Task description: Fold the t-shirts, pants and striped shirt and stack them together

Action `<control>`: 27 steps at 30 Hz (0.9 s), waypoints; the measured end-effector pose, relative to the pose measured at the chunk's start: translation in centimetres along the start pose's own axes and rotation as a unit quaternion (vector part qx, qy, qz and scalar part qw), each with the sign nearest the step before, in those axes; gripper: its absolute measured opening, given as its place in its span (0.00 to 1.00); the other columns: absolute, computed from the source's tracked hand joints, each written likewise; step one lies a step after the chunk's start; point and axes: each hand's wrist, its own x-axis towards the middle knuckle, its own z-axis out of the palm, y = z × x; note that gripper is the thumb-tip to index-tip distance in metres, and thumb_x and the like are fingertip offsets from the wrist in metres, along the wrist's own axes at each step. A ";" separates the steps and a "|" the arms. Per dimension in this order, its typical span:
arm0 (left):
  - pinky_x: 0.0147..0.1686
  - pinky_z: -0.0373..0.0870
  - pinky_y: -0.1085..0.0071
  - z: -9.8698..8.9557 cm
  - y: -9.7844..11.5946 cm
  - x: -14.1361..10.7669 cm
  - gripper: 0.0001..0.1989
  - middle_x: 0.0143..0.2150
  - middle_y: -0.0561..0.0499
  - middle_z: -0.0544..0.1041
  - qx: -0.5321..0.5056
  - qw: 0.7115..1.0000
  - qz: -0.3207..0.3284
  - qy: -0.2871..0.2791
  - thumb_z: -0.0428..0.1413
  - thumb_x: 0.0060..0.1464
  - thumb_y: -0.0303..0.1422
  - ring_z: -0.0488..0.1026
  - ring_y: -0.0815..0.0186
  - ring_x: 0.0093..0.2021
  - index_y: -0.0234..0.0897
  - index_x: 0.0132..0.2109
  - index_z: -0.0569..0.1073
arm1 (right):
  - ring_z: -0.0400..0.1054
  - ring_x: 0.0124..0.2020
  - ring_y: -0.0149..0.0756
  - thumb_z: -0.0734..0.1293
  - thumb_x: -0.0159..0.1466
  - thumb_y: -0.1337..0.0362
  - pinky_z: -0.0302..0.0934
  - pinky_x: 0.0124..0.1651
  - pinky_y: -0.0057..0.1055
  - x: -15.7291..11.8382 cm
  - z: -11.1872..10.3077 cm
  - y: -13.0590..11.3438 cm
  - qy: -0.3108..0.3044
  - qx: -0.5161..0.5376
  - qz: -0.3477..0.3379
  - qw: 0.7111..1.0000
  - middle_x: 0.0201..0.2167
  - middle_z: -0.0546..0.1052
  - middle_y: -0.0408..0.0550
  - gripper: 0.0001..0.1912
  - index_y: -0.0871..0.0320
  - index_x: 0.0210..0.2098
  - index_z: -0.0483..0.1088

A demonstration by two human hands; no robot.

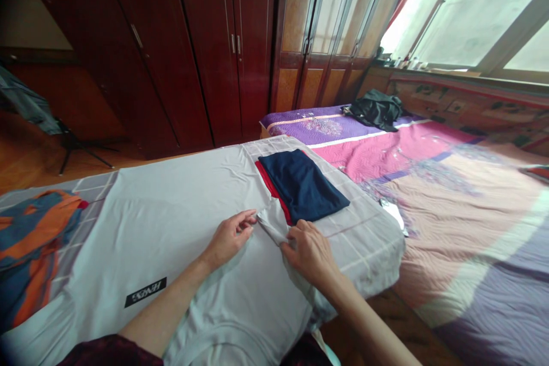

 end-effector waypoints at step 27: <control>0.38 0.66 0.70 -2.0 0.6 0.5 0.29 0.33 0.50 0.74 -0.170 0.983 -0.039 0.062 0.46 0.58 0.50 0.71 0.63 0.35 0.31 0.56 0.67 | 0.67 0.29 0.34 0.65 0.57 0.61 0.62 0.33 0.34 -0.4 -1.7 -6.7 -0.073 0.307 -0.036 0.948 0.31 0.75 0.48 0.19 0.60 0.47 0.72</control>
